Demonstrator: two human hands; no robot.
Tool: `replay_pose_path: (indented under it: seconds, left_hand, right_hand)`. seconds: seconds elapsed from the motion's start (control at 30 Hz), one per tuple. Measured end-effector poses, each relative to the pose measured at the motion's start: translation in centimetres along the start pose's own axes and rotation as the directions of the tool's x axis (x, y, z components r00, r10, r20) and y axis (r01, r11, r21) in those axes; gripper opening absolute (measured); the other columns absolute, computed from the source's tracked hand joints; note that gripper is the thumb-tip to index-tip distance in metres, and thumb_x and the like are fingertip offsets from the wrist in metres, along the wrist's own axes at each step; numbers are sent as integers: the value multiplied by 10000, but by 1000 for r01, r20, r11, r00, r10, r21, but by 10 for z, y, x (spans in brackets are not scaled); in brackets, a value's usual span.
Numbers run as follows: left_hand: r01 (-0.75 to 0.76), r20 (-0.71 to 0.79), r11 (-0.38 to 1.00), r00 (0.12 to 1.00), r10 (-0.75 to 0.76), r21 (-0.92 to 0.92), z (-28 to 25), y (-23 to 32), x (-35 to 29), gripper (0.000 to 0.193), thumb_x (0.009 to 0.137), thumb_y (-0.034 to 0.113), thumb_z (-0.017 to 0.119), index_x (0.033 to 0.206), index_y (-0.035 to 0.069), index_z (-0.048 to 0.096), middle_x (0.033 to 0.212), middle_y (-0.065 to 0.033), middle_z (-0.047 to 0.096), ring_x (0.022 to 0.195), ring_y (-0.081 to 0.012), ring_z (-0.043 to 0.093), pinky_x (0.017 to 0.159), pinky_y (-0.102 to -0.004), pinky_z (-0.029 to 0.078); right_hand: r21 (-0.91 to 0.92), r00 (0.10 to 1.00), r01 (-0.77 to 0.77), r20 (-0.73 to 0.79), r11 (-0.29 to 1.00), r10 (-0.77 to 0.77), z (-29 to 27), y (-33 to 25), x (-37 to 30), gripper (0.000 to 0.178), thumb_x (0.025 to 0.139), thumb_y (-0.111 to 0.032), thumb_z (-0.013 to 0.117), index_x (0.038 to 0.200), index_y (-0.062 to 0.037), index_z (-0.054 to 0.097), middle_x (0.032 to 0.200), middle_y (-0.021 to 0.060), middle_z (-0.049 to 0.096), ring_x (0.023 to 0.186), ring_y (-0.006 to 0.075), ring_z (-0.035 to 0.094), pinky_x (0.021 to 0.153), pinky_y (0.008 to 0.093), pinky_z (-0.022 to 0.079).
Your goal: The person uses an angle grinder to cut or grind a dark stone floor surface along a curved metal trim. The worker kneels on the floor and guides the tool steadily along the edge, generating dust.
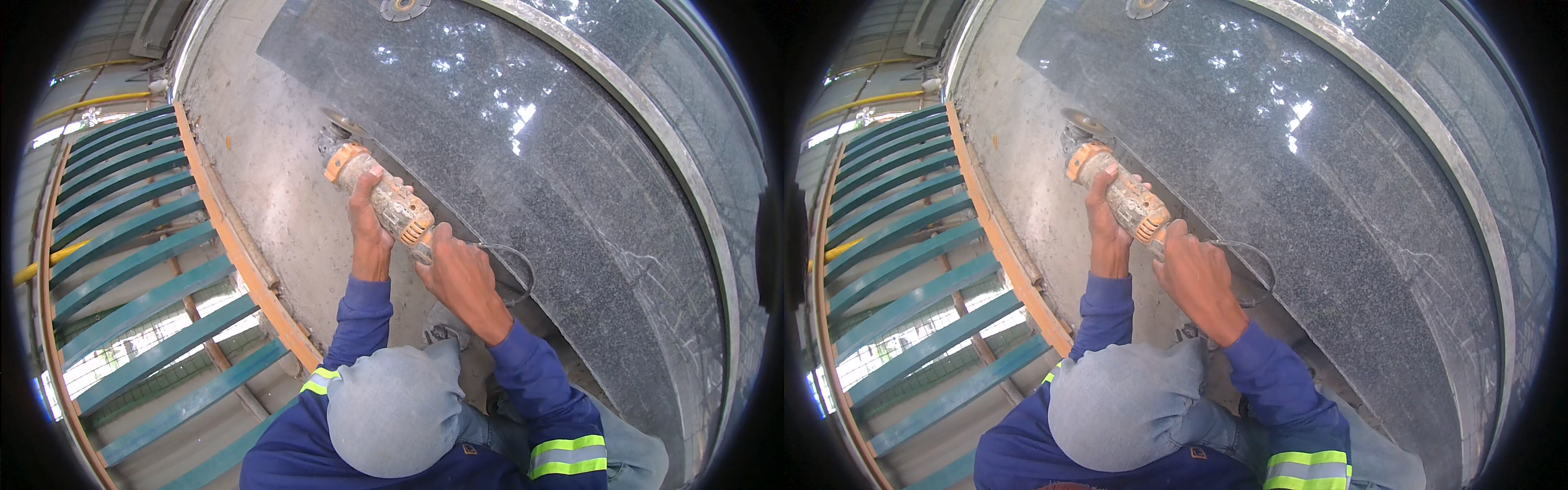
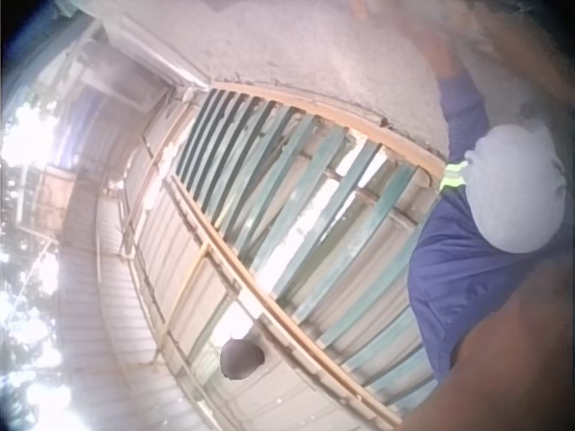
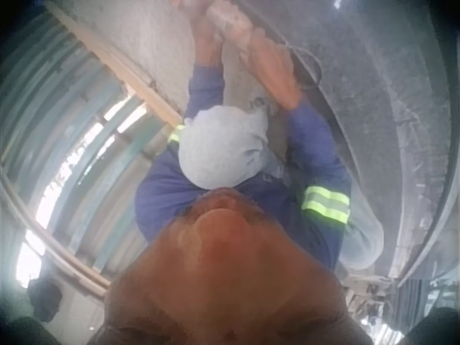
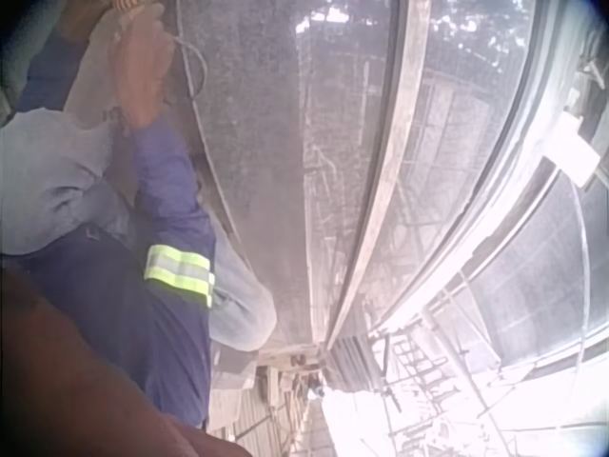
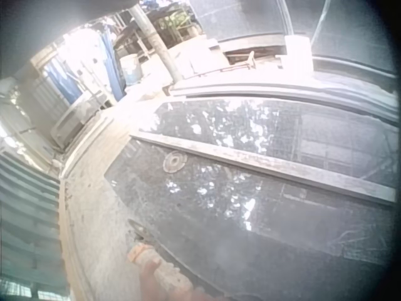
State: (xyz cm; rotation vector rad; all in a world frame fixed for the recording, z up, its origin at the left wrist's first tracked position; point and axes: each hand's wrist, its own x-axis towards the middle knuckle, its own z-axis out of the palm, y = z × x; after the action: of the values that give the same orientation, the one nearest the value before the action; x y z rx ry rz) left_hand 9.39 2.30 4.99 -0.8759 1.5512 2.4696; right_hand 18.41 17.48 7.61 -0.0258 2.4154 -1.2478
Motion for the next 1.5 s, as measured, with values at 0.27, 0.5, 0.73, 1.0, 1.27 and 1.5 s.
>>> replay_pose_path:
  seconds: [0.27, 0.5, 0.73, 1.0, 1.27, 1.5]
  left_hand:
    - [16, 3, 1000, 1000, -16, -27, 0, -4, 0, 360, 845, 229, 727, 1090, 16, 571, 867, -159, 649, 720, -303, 707, 621, -443, 623]
    - [23, 2, 998, 1000, -23, -55, -8, -2, 11, 353, 846, 206, 731, 1091, 8, 570, 850, -149, 637, 700, -286, 700, 607, -443, 622]
    - [9, -31, 998, 999, -11, -55, -4, 0, 2, 318, 840, 204, 742, 1044, 8, 598, 819, -141, 649, 666, -268, 698, 606, -411, 619]
    - [12, -18, 1000, 1000, -13, -17, -7, -4, -2, 429, 852, 257, 734, 1134, 0, 538, 880, -153, 638, 716, -276, 706, 608, -408, 624]
    - [3, -50, 998, 999, -7, -63, -4, -1, 1, 378, 833, 212, 748, 1066, -42, 592, 838, -166, 656, 679, -282, 707, 629, -410, 630]
    - [15, -38, 1000, 999, -14, 22, -7, 0, -3, 414, 859, 268, 717, 1140, 19, 543, 894, -152, 647, 750, -276, 710, 641, -414, 627]
  right_hand:
    - [-16, 999, -4, -34, 1000, 4, 1, 3, -3, 426, 838, -234, 792, 985, 20, 483, 806, 294, 693, 788, 469, 708, 680, 529, 568]
    - [-84, 999, -5, -38, 996, 2, 10, 1, 8, 460, 827, -277, 800, 998, 13, 486, 800, 280, 696, 766, 463, 710, 659, 539, 567]
    - [-94, 999, 0, -46, 996, -5, 11, -1, 5, 464, 831, -291, 801, 984, 7, 479, 784, 281, 692, 749, 464, 707, 640, 533, 562]
    - [-90, 1000, -5, -10, 996, 4, -4, -6, -3, 402, 828, -214, 801, 975, 3, 496, 813, 262, 699, 756, 439, 717, 652, 510, 569]
    - [-87, 1000, 11, -15, 996, -12, 0, -3, 3, 399, 837, -228, 786, 978, 5, 495, 825, 267, 697, 761, 448, 717, 658, 505, 575]
    - [-85, 1000, 16, 1, 996, -16, 0, -4, 1, 394, 841, -226, 782, 967, 8, 490, 833, 272, 696, 765, 447, 717, 656, 508, 575]
